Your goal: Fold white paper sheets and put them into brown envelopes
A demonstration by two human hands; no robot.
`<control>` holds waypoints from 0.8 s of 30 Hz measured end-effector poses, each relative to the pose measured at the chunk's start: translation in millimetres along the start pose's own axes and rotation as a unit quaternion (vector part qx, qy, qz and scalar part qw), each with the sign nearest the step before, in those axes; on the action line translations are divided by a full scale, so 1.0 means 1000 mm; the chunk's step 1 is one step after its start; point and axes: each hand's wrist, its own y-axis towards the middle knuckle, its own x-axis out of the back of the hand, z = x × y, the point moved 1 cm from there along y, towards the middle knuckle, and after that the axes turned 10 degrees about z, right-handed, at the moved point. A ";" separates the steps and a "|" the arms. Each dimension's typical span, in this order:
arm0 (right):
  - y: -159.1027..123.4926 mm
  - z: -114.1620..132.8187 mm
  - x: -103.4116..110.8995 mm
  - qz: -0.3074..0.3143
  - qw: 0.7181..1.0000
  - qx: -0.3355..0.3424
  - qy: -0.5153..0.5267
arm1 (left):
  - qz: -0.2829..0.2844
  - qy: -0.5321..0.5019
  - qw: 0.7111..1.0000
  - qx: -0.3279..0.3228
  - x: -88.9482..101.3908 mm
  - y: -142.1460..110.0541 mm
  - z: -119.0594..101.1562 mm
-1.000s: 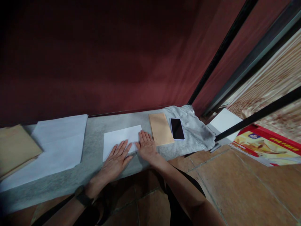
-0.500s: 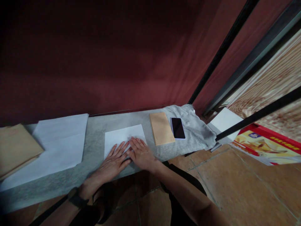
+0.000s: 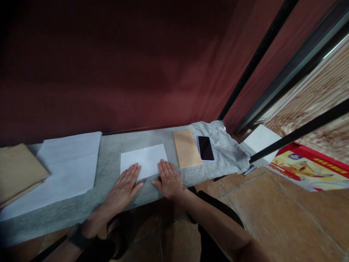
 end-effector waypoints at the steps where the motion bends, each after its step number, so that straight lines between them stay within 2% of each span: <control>1: -0.001 -0.001 0.000 0.003 1.000 -0.009 -0.001 | -0.008 0.002 1.000 0.021 0.000 -0.002 0.001; 6: -0.002 -0.001 0.004 0.030 0.998 -0.049 -0.011 | -0.040 0.023 0.993 0.110 0.007 -0.007 0.003; 10: 0.006 -0.003 0.017 0.059 0.994 -0.096 -0.001 | -0.054 0.021 0.986 0.155 0.018 0.004 0.003; 13: 0.021 -0.003 0.031 0.065 0.991 -0.116 0.030 | -0.044 -0.007 0.989 0.140 0.019 0.022 0.000; 17: 0.049 0.004 0.040 0.073 0.991 -0.059 0.093 | -0.009 -0.036 0.995 0.090 0.012 0.051 -0.014; 20: 0.068 0.011 0.036 0.093 0.988 -0.036 0.121 | 0.024 -0.034 0.997 0.065 0.007 0.067 -0.023; 24: 0.086 0.012 0.025 0.114 0.984 -0.035 0.134 | 0.063 -0.017 0.995 0.077 0.005 0.079 -0.030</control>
